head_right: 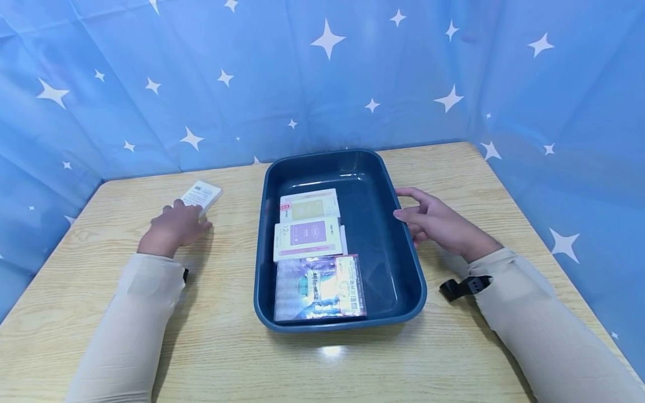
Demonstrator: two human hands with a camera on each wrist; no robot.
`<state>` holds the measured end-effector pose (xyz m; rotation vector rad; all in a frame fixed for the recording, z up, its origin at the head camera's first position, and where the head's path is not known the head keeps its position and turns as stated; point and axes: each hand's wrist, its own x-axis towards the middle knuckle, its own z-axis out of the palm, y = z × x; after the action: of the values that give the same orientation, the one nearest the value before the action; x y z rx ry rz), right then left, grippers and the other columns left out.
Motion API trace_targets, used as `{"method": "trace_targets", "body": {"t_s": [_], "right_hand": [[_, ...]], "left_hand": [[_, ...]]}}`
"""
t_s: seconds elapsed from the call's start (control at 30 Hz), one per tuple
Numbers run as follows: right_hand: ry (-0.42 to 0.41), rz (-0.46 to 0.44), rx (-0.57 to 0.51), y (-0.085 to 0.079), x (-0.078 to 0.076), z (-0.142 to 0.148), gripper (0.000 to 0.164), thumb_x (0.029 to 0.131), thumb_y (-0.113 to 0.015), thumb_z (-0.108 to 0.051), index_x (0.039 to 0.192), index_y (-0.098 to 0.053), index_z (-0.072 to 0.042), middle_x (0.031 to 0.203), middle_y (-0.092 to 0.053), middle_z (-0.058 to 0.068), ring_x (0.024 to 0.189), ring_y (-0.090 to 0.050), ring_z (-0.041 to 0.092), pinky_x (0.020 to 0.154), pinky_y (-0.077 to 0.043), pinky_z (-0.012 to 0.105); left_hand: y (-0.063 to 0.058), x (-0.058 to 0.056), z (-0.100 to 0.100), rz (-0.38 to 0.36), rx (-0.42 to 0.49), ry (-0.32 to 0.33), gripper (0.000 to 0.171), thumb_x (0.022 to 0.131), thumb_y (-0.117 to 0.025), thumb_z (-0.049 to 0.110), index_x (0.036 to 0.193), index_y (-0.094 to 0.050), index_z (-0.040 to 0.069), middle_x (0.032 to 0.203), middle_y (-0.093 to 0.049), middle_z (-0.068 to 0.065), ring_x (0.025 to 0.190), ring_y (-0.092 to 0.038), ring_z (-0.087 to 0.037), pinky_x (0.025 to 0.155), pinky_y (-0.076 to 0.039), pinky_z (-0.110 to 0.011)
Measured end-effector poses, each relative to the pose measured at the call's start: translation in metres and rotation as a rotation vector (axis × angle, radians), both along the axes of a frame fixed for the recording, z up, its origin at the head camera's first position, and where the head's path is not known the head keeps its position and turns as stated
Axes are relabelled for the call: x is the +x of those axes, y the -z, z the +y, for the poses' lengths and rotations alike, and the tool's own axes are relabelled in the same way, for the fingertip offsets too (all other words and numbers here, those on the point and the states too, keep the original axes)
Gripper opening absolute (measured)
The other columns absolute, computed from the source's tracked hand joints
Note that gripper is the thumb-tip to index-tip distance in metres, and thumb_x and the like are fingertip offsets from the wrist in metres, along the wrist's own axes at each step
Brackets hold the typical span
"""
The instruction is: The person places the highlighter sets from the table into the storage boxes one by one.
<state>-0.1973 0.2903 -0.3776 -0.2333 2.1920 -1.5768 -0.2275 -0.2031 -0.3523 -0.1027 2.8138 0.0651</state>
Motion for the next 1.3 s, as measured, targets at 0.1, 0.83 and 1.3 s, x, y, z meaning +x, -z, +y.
{"method": "trace_targets", "body": {"t_s": [0.1, 0.83, 1.3], "right_hand": [[0.003, 0.003, 0.005, 0.000, 0.000, 0.000, 0.063, 0.106, -0.050, -0.030, 0.158, -0.019, -0.016, 0.068, -0.053, -0.006, 0.058, -0.045, 0.017, 0.056, -0.041, 0.032], [-0.013, -0.014, -0.011, -0.001, -0.001, 0.003, 0.065, 0.105, -0.051, -0.032, 0.158, -0.017, -0.016, 0.091, -0.074, -0.005, 0.067, -0.062, 0.012, 0.065, -0.053, 0.029], [-0.018, -0.004, -0.003, 0.000, 0.000, 0.003, 0.065, 0.105, -0.052, -0.033, 0.158, -0.019, -0.015, 0.086, -0.072, -0.004, 0.062, -0.056, 0.012, 0.062, -0.048, 0.030]], "left_hand": [[0.000, 0.000, 0.001, 0.011, 0.006, 0.020, 0.048, 0.097, -0.047, 0.028, 0.135, -0.055, -0.002, 0.131, -0.040, -0.035, 0.115, -0.046, -0.053, 0.089, -0.042, -0.072], [0.001, -0.002, 0.007, 0.035, 0.162, 0.116, 0.068, 0.099, -0.057, 0.031, 0.155, -0.029, 0.007, 0.152, -0.036, -0.028, 0.135, -0.040, -0.049, 0.101, -0.037, -0.070], [0.006, -0.002, -0.002, -0.060, 0.162, 0.027, 0.085, 0.098, -0.056, 0.040, 0.160, -0.009, 0.008, 0.158, -0.007, -0.042, 0.134, -0.035, -0.060, 0.103, -0.036, -0.070]]}}
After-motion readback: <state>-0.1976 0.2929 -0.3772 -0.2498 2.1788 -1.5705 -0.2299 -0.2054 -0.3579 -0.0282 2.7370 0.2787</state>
